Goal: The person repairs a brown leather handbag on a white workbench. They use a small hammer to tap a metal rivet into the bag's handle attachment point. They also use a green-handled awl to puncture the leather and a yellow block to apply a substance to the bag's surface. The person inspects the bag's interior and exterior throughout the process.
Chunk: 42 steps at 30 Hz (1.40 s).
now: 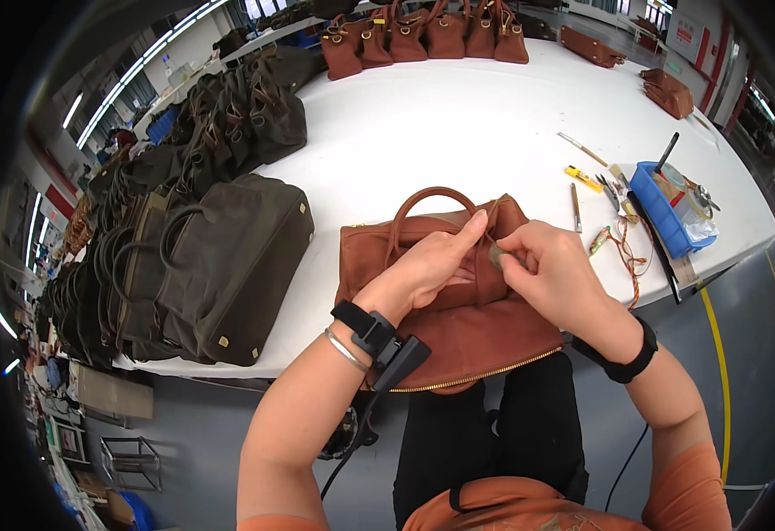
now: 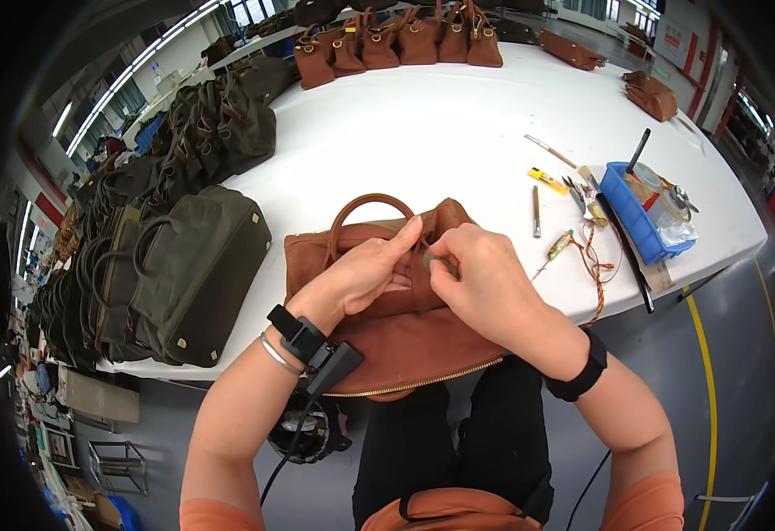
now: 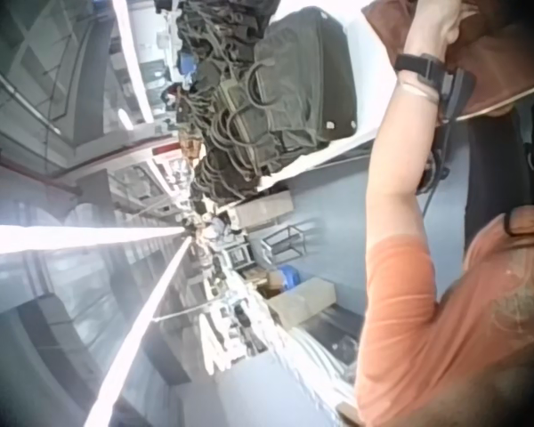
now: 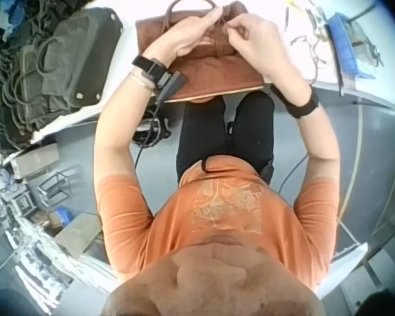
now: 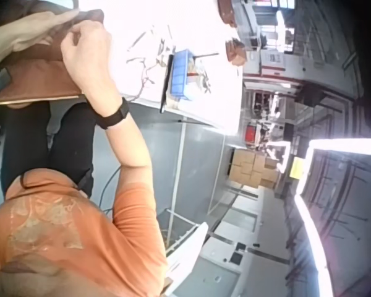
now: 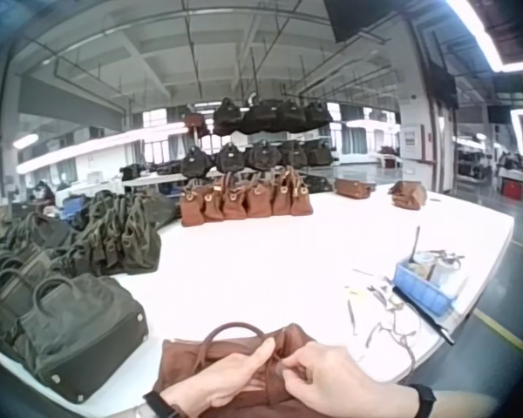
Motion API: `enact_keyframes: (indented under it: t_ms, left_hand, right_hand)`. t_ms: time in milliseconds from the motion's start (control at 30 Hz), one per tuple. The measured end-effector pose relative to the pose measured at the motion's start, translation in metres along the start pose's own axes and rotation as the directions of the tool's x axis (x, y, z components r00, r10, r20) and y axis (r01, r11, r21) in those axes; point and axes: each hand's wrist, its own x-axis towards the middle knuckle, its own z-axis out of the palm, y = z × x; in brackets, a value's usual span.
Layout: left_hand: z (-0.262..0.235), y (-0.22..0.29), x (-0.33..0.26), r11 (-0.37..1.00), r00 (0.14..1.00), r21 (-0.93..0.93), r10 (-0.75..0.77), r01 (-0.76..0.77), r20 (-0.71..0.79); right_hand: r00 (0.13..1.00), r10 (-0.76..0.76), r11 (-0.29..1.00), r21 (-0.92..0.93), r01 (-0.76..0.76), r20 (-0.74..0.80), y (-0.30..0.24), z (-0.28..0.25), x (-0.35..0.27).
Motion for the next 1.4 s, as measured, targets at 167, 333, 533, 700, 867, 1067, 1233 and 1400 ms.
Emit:
enact_keyframes:
  t_ms: [167, 333, 533, 700, 867, 1067, 1233, 1400]
  left_hand:
    - [-0.001, 0.0, 0.004, 0.999, 0.999, 0.043, -0.027, 0.028, -0.023]
    - [0.001, 0.0, -0.002, 0.999, 1.0, 0.04, 0.022, -0.022, 0.006]
    - [-0.004, -0.007, 0.008, 0.996, 0.998, 0.091, 0.003, 0.003, -0.065]
    - [0.0, -0.017, 0.021, 0.987, 0.986, 0.086, 0.141, -0.133, -0.092]
    - [-0.013, -0.021, 0.023, 0.992, 0.997, 0.127, 0.034, -0.025, -0.068]
    - [-0.004, -0.01, 0.016, 0.987, 0.995, 0.154, -0.026, 0.04, -0.092]
    - [-0.006, -0.012, 0.014, 0.994, 0.997, 0.11, -0.014, 0.022, -0.076]
    - [-0.004, -0.012, 0.014, 0.998, 0.998, 0.057, 0.006, -0.003, -0.06]
  right_hand:
    - [0.981, -0.169, 0.985, -0.058, 0.164, -0.092, 0.015, 0.018, -0.003]
    - [0.989, 0.059, 0.998, 0.01, -0.06, 0.135, 0.001, -0.007, -0.008]
    - [0.999, -0.027, 1.0, 0.005, 0.027, -0.019, 0.004, 0.001, -0.008]
    - [0.971, -0.222, 0.971, -0.115, 0.212, -0.09, 0.015, 0.018, -0.005]
    - [0.989, -0.139, 0.985, -0.094, 0.143, 0.053, 0.002, 0.001, 0.0]
    - [0.984, -0.175, 0.979, -0.111, 0.172, -0.02, 0.011, 0.011, -0.001]
    - [0.995, -0.041, 0.998, -0.037, 0.045, 0.093, 0.002, 0.0, -0.001]
    - [0.995, -0.098, 0.995, -0.018, 0.098, -0.006, 0.015, 0.011, -0.004]
